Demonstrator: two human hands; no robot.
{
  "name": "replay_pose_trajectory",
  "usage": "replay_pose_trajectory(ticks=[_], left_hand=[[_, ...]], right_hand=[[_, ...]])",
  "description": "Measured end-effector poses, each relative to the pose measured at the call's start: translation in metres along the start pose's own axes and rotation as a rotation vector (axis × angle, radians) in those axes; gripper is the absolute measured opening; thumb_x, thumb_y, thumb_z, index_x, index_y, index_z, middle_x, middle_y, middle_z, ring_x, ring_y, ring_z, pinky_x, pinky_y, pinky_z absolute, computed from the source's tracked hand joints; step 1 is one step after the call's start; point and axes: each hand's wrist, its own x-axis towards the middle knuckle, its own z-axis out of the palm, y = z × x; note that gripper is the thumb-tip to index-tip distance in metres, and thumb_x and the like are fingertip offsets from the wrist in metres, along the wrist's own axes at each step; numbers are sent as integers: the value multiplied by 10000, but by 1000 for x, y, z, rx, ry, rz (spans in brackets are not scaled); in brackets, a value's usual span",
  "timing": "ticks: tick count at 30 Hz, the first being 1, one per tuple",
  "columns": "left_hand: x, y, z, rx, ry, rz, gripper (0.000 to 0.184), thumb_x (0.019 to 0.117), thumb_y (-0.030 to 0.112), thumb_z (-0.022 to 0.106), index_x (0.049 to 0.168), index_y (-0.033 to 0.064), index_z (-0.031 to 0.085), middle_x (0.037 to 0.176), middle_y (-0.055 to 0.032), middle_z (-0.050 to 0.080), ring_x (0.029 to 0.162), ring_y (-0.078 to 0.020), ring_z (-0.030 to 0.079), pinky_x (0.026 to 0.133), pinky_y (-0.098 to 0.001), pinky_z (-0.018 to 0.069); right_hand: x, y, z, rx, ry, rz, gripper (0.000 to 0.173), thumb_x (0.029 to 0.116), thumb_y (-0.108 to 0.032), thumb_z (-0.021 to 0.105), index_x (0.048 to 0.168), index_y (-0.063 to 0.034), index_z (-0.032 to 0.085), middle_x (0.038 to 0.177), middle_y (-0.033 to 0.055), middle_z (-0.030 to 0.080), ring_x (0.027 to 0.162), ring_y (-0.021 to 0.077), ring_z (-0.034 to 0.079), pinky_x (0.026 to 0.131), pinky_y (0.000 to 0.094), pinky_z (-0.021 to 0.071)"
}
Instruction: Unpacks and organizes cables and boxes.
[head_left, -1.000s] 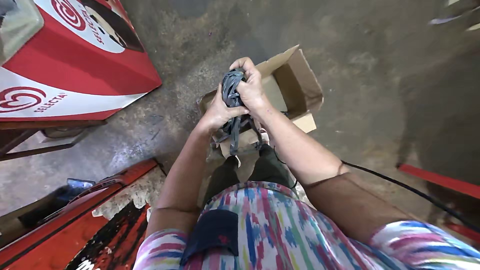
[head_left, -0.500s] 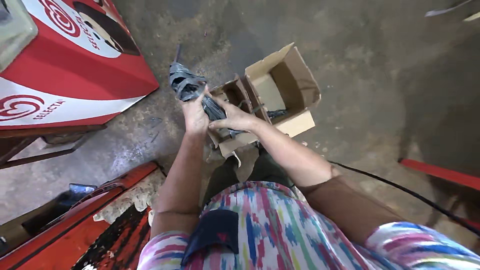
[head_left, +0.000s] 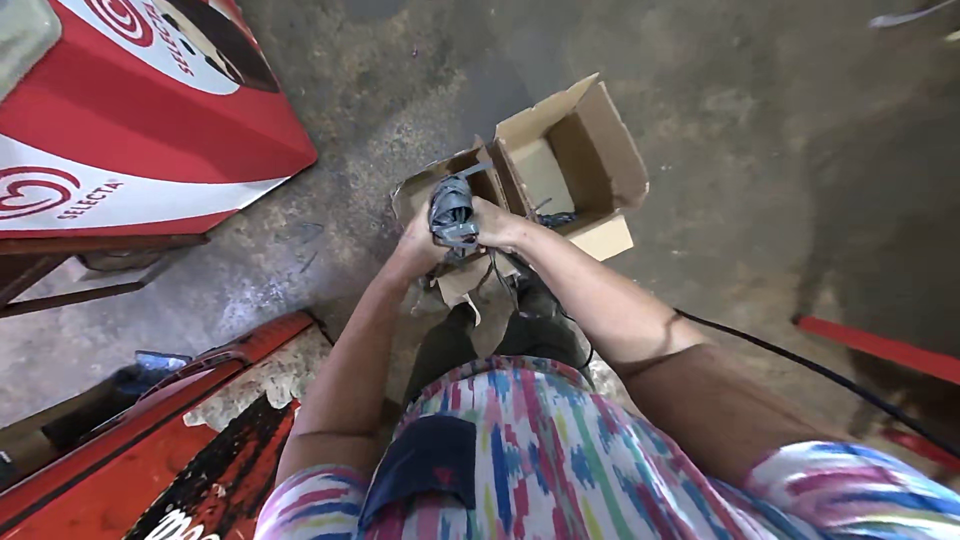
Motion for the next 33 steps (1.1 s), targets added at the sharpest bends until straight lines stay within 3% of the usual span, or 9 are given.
replay_pose_trajectory(ticks=[3, 8, 12, 15, 19, 23, 25, 30, 33], left_hand=[[0, -3, -1, 47, -155, 24, 1014, 820, 131, 840, 1588, 7, 190, 1443, -186, 545, 1312, -196, 563, 1134, -365, 442], [15, 1, -7, 138, -86, -280, 419, 868, 62, 761, 1253, -10, 612, 1147, -178, 683, 1055, -252, 667, 952, -463, 532], [46, -25, -36, 243, 92, -443, 407, 893, 125, 721, 1255, -16, 602, 1155, -222, 670, 1073, -342, 660, 931, -565, 523], [51, -29, -29, 693, -88, -531, 469, 924, 141, 671, 1354, 3, 543, 1219, -299, 637, 1140, -486, 628, 901, -696, 494], [16, -2, 35, 878, -396, -257, 412, 913, 132, 697, 1303, 28, 613, 1164, -262, 671, 1096, -462, 646, 877, -646, 511], [-3, 10, 51, 532, -301, 152, 239, 909, 127, 713, 1060, -59, 711, 1061, -260, 709, 1057, -413, 685, 942, -587, 519], [4, 9, 44, 355, -185, 88, 363, 880, 91, 751, 1181, -85, 651, 1122, -258, 699, 1097, -371, 682, 1000, -537, 519], [6, -5, 32, 28, 66, -222, 525, 901, 142, 760, 1354, -10, 541, 1189, -175, 678, 1084, -228, 675, 975, -435, 547], [12, -14, 35, 2, 214, -342, 493, 994, 316, 675, 1320, -30, 541, 1150, -209, 666, 1064, -278, 664, 967, -483, 527]], right_hand=[[5, 7, 2, -9, 56, 28, 283, 961, -82, 677, 1226, -19, 601, 914, 133, 642, 642, 174, 579, 558, 353, 494], [2, 25, 4, 146, 93, -49, 236, 984, -146, 666, 1183, -21, 642, 837, 90, 616, 554, 115, 527, 504, 289, 482], [-25, 39, 3, -481, -11, -56, 339, 1019, -170, 631, 1319, -18, 590, 1053, 219, 679, 935, 368, 681, 838, 573, 559], [-62, 32, 21, -1007, -29, -139, 165, 1009, -143, 614, 1146, -74, 675, 914, 186, 710, 882, 418, 707, 737, 605, 555], [-73, -19, -26, -908, 3, -393, 241, 1048, -265, 589, 1086, -46, 683, 875, 188, 698, 849, 413, 705, 753, 619, 547], [-27, 13, -86, -343, 98, -537, 206, 1006, -169, 623, 954, 23, 676, 775, 59, 616, 683, 105, 554, 682, 316, 485], [-7, 51, -79, -42, 164, -482, 141, 1004, -67, 586, 991, 39, 678, 823, 15, 654, 717, -1, 578, 719, 213, 520], [-9, 90, -17, -443, 185, -76, 414, 1086, -376, 491, 1243, -25, 642, 1038, 241, 705, 997, 425, 695, 896, 646, 529], [-22, 86, 17, -652, 104, -10, 432, 1102, -398, 431, 1255, -27, 592, 968, 256, 695, 946, 477, 696, 816, 668, 536]])
